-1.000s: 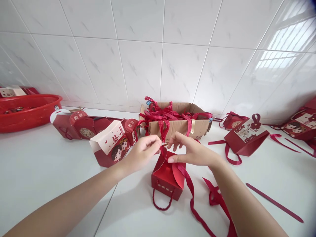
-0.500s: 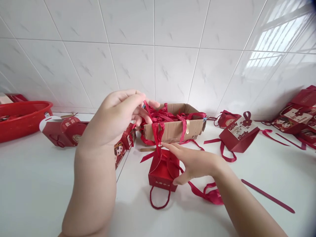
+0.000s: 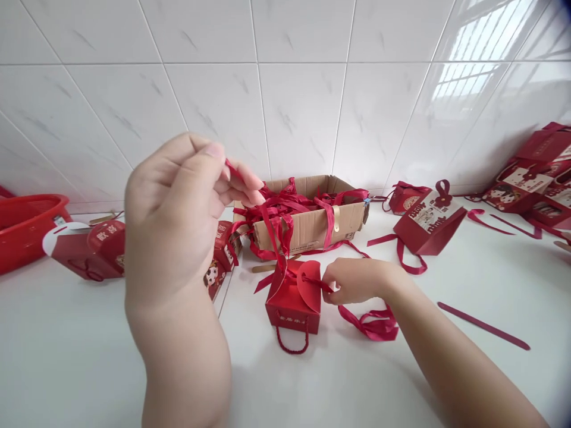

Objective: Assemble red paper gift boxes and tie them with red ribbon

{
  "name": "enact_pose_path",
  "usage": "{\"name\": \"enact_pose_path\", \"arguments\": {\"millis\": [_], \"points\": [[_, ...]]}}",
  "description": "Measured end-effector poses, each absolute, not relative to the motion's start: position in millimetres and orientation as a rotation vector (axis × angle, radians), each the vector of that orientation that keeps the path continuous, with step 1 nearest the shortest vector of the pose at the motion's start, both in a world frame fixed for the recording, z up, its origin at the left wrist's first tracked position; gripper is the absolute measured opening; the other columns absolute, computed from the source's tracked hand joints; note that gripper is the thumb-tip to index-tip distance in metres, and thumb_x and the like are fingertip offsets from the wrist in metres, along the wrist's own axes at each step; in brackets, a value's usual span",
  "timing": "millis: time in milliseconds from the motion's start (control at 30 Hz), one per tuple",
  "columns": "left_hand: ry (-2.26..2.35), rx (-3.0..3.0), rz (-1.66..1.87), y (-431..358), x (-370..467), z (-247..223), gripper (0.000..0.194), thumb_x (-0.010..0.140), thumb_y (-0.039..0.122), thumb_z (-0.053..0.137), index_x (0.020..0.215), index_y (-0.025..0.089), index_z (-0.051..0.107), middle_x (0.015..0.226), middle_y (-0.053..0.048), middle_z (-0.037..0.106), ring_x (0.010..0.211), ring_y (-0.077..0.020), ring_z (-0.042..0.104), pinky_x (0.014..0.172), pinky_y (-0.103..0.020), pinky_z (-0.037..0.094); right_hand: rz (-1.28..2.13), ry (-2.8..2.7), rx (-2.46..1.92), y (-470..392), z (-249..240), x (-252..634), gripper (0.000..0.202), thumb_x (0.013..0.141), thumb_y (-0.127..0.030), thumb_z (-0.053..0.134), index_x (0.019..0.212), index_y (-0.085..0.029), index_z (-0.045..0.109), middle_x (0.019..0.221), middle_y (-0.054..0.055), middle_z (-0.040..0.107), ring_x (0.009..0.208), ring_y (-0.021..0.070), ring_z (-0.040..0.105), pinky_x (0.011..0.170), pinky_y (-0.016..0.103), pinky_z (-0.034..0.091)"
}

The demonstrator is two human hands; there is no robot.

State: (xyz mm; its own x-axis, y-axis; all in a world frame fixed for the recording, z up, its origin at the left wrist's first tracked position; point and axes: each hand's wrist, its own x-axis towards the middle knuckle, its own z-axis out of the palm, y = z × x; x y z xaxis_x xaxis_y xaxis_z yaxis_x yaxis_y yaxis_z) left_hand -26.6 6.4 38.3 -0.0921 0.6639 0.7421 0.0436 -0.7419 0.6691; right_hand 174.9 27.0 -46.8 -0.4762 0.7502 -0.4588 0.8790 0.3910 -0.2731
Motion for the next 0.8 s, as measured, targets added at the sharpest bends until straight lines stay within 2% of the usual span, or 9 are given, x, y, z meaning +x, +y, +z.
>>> {"name": "enact_pose_path", "arguments": {"millis": [133,200,300,400,467,533,600,700,800], "points": [[0.743,1.792,1.993,-3.3,-23.2,41.5,0.030,0.083,0.015,0.051,0.056,0.027,0.057,0.058,0.000,0.057,0.053,-0.0188,0.057,0.051,-0.038,0.051,-0.691,2.374,1.518,25.1,-39.1,189.2,0.011,0.075,-0.022,0.049,0.068,-0.019,0.056,0.075,0.003,0.062,0.062,0.0162,0.056,0.048,0.026,0.033],[0.750,1.791,2.041,-4.0,-22.7,41.4,0.031,0.083,0.013,0.050,0.056,0.027,0.057,0.059,0.000,0.056,0.053,-0.0185,0.056,0.050,-0.037,0.050,-0.783,2.358,1.600,22.6,-31.1,201.1,0.017,0.075,-0.019,0.049,0.085,-0.022,0.062,0.082,0.003,0.067,0.065,0.0167,0.059,0.047,0.025,0.036],[0.675,1.763,2.104,-0.1,-23.5,40.6,0.031,0.082,0.006,0.048,0.057,0.024,0.055,0.056,0.000,0.054,0.050,-0.0174,0.054,0.047,-0.034,0.046,-0.924,2.367,1.726,16.0,-19.1,220.8,0.038,0.078,-0.020,0.050,0.115,-0.027,0.057,0.092,0.003,0.070,0.064,0.0161,0.062,0.047,0.025,0.042],[0.570,1.736,2.155,5.0,-24.9,40.3,0.031,0.082,0.002,0.044,0.058,0.021,0.053,0.052,0.001,0.050,0.047,-0.0156,0.053,0.043,-0.030,0.042,-0.924,2.541,1.755,7.9,-10.1,239.1,0.042,0.084,-0.029,0.051,0.126,-0.029,0.053,0.090,0.003,0.070,0.063,0.0151,0.063,0.051,0.025,0.047],[0.541,1.702,2.178,6.6,-25.2,40.2,0.032,0.083,0.003,0.042,0.059,0.021,0.052,0.052,0.001,0.050,0.047,-0.0146,0.053,0.043,-0.029,0.041,-0.997,2.654,1.741,4.1,-6.1,248.0,0.046,0.085,-0.034,0.053,0.130,-0.028,0.050,0.079,0.002,0.068,0.059,0.0141,0.061,0.050,0.024,0.048],[0.541,1.680,2.175,6.3,-24.5,39.9,0.033,0.085,0.003,0.040,0.059,0.021,0.053,0.053,0.001,0.052,0.049,-0.0143,0.053,0.043,-0.028,0.041,-1.199,2.772,1.689,2.8,-4.0,252.3,0.046,0.086,-0.036,0.057,0.130,-0.025,0.051,0.067,0.000,0.066,0.053,0.0128,0.059,0.046,0.023,0.046],[0.533,1.675,2.184,4.8,-23.1,39.3,0.033,0.086,0.004,0.041,0.060,0.021,0.055,0.055,0.001,0.053,0.052,-0.0141,0.054,0.043,-0.027,0.040,-1.521,2.940,1.571,4.3,-4.3,251.1,0.033,0.086,-0.033,0.060,0.117,-0.023,0.060,0.064,0.000,0.065,0.053,0.0120,0.061,0.046,0.022,0.047],[0.490,1.671,2.228,3.3,-20.9,38.0,0.031,0.085,0.004,0.045,0.063,0.021,0.060,0.059,0.001,0.054,0.056,-0.0127,0.056,0.044,-0.026,0.040,-2.055,3.092,1.343,9.3,-8.2,241.1,0.013,0.085,-0.030,0.062,0.092,-0.022,0.068,0.074,0.002,0.070,0.068,0.0145,0.067,0.062,0.027,0.055],[0.467,1.696,2.226,4.0,-20.6,36.5,0.028,0.080,0.002,0.051,0.063,0.019,0.065,0.058,0.001,0.055,0.055,-0.0130,0.057,0.043,-0.026,0.041,-2.370,3.039,1.257,12.9,-12.5,228.4,0.017,0.083,-0.032,0.065,0.096,-0.025,0.070,0.090,0.002,0.072,0.079,0.0181,0.070,0.074,0.036,0.056]]}}
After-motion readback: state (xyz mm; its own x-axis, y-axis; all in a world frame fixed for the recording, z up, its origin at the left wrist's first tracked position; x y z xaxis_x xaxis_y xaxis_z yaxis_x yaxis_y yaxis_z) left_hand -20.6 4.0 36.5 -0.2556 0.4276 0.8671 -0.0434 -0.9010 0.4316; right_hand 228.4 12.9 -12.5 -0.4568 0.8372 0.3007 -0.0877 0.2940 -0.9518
